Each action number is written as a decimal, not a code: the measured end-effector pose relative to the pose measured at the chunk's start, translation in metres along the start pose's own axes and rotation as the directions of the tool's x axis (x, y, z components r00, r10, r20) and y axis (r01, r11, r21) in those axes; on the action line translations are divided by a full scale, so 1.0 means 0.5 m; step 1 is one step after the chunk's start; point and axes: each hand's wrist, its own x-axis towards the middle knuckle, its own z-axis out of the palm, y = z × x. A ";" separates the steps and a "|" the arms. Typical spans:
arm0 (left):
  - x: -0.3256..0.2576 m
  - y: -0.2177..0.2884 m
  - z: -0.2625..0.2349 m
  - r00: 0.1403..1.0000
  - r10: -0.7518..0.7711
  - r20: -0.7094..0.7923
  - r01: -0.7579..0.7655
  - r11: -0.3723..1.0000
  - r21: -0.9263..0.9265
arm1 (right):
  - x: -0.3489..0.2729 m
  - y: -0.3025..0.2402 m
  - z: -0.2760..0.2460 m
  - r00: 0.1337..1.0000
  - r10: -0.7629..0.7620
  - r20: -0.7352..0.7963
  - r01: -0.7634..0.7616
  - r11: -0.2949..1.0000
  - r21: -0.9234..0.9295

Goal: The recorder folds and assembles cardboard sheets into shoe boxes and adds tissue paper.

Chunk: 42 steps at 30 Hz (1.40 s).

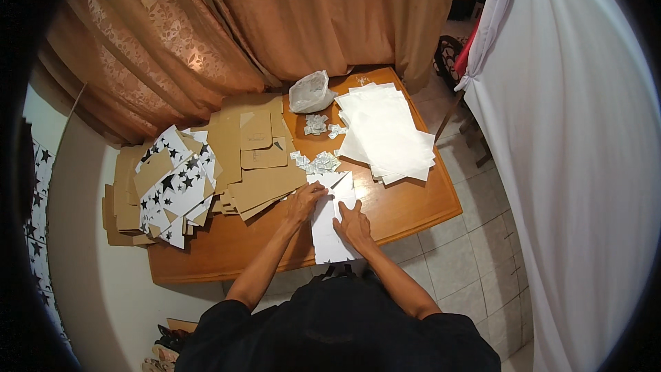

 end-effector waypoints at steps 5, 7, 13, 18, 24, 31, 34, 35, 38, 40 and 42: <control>-0.036 -0.026 0.023 0.995 -0.069 0.071 0.075 0.994 -0.084 | -0.002 0.003 0.010 0.999 -0.030 0.033 0.030 1.000 0.000; -0.041 -0.023 0.026 0.996 -0.069 0.062 0.075 0.993 -0.094 | -0.003 0.007 0.004 0.999 -0.041 0.012 0.040 0.998 0.046; -0.054 -0.035 0.036 0.995 -0.088 0.047 0.094 0.986 -0.138 | 0.003 0.004 -0.010 0.996 -0.045 0.082 0.044 0.999 0.014; -0.064 -0.041 0.049 0.996 -0.088 0.002 0.087 0.983 -0.163 | -0.001 0.009 -0.004 0.995 -0.081 0.049 0.081 0.997 0.002; -0.061 -0.011 0.052 0.994 -0.095 0.053 0.097 0.994 -0.046 | -0.002 0.012 0.009 0.998 -0.061 0.019 0.061 0.998 -0.013; -0.088 -0.016 0.077 0.983 -0.004 -0.185 -0.006 0.999 -0.053 | -0.017 -0.006 0.002 0.997 -0.063 0.041 0.066 0.995 -0.069; -0.098 0.013 0.064 0.972 -0.151 -0.179 0.132 0.984 -0.117 | -0.006 0.032 0.005 0.990 -0.140 0.033 0.139 0.990 0.012; -0.101 0.034 0.050 0.949 -0.284 -0.139 0.263 0.953 -0.151 | -0.002 0.047 0.004 0.990 -0.137 0.033 0.137 0.991 0.012; -0.119 0.091 0.012 0.830 -0.550 -0.095 0.514 0.820 -0.251 | -0.004 0.070 -0.008 0.998 0.000 -0.059 0.017 0.958 0.288; -0.126 0.117 0.010 0.775 -0.631 -0.029 0.604 0.754 -0.259 | 0.014 0.129 0.025 0.999 0.029 -0.037 -0.014 0.936 0.353; -0.150 0.107 0.026 0.705 -0.708 0.042 0.661 0.634 -0.402 | 0.026 0.130 0.034 0.993 0.096 0.065 -0.116 0.878 0.465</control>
